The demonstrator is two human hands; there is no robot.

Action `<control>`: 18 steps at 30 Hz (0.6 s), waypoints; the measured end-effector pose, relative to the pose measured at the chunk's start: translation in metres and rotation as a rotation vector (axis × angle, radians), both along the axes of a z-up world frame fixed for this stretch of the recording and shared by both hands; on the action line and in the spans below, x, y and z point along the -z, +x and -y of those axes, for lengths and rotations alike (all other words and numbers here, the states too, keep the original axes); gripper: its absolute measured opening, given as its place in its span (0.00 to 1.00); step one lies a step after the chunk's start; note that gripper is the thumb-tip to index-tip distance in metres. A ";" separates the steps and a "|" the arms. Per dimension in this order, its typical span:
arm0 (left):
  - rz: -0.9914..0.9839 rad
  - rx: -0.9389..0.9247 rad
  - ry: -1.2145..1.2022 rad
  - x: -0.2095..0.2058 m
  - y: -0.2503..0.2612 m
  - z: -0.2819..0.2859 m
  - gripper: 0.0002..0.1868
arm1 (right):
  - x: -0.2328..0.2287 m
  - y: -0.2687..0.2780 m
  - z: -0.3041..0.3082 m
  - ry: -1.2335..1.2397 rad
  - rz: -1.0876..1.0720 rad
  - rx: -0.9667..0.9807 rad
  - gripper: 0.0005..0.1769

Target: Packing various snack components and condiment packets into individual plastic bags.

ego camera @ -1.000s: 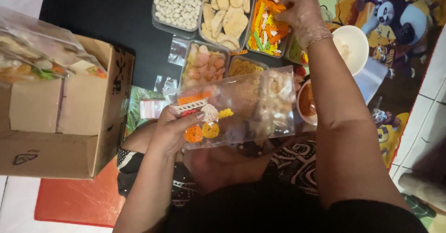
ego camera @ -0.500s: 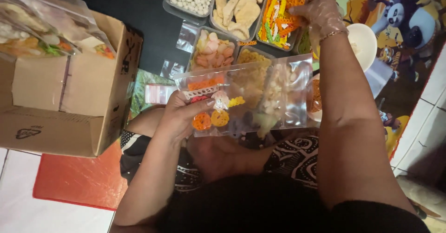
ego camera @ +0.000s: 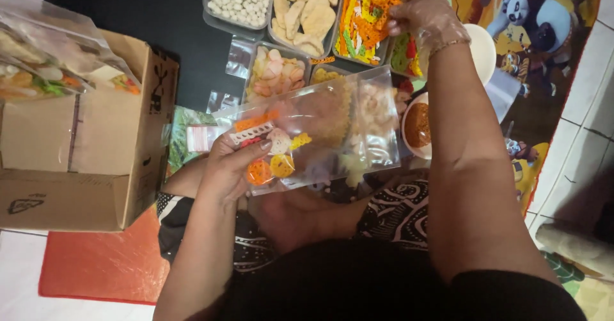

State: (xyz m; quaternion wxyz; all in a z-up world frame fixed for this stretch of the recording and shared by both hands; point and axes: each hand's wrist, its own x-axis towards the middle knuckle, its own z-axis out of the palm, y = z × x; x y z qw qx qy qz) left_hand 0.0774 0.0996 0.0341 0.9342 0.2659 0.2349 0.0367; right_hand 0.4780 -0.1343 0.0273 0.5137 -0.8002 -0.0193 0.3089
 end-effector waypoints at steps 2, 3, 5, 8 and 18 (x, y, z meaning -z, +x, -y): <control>0.005 -0.001 -0.002 0.002 0.000 -0.001 0.17 | -0.015 -0.008 -0.005 -0.005 -0.018 0.043 0.08; 0.009 -0.004 -0.005 0.003 0.000 -0.001 0.17 | -0.022 -0.013 -0.007 -0.011 -0.037 0.083 0.02; 0.015 0.003 -0.015 0.002 0.001 -0.001 0.18 | -0.016 -0.007 0.000 0.019 -0.031 0.108 0.07; 0.021 0.015 -0.011 0.004 0.003 -0.001 0.18 | -0.006 -0.001 0.007 0.075 -0.036 0.112 0.08; 0.002 0.038 0.013 0.010 -0.001 -0.003 0.17 | 0.061 0.022 0.038 -0.170 0.824 -0.370 0.07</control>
